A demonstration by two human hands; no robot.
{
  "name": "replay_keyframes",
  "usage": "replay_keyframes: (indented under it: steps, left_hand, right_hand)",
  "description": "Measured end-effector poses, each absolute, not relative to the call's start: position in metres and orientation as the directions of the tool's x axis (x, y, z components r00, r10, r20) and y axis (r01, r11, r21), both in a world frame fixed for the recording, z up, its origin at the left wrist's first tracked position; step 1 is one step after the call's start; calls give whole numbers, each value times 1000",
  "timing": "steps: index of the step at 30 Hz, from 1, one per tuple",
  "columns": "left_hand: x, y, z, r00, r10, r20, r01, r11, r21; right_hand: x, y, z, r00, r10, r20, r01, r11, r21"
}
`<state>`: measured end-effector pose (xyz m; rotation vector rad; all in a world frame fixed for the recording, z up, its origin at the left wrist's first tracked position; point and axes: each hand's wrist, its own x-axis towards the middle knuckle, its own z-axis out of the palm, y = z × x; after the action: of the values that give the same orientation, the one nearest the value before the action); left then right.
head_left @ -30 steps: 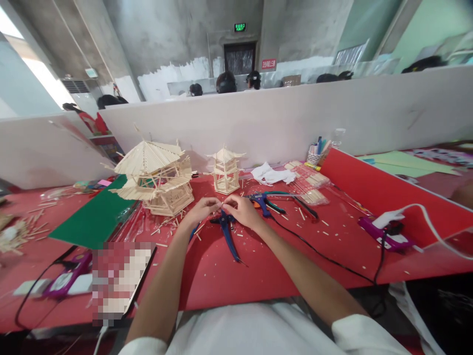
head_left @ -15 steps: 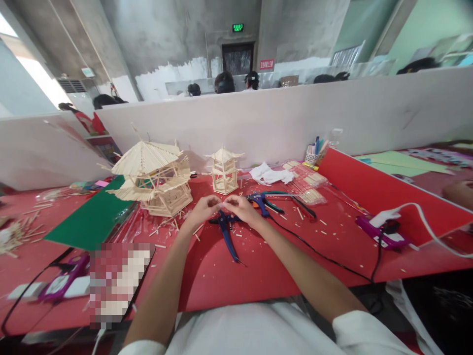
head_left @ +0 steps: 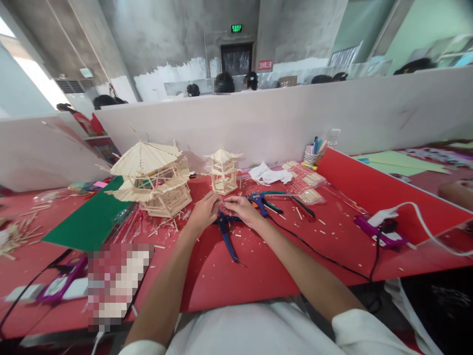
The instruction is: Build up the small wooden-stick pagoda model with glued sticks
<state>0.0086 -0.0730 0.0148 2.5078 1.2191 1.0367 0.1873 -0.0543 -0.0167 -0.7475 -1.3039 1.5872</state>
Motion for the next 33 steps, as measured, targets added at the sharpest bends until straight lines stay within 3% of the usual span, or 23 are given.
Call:
replay_keyframes:
  steps: [5, 12, 20, 26, 33]
  left_hand:
    - [9, -74, 14, 467, 747, 474, 710, -636, 303]
    - [11, -73, 10, 466, 771, 433, 766, -597, 239]
    - [15, -75, 10, 446, 768, 460, 762, -595, 255]
    - [13, -74, 9, 481, 728, 488, 649, -670, 359]
    - [0, -66, 12, 215, 821, 529, 797, -461, 390]
  right_hand:
    - [186, -52, -23, -399, 909, 120, -227, 29, -973]
    - [182, -56, -19, -378, 915, 144, -269, 40, -962]
    - [178, -60, -14, -319, 928, 190, -250, 111, -962]
    - [183, -56, -11, -201, 955, 217, -246, 165, -955]
    - [191, -50, -8, -205, 943, 262, -227, 215, -950]
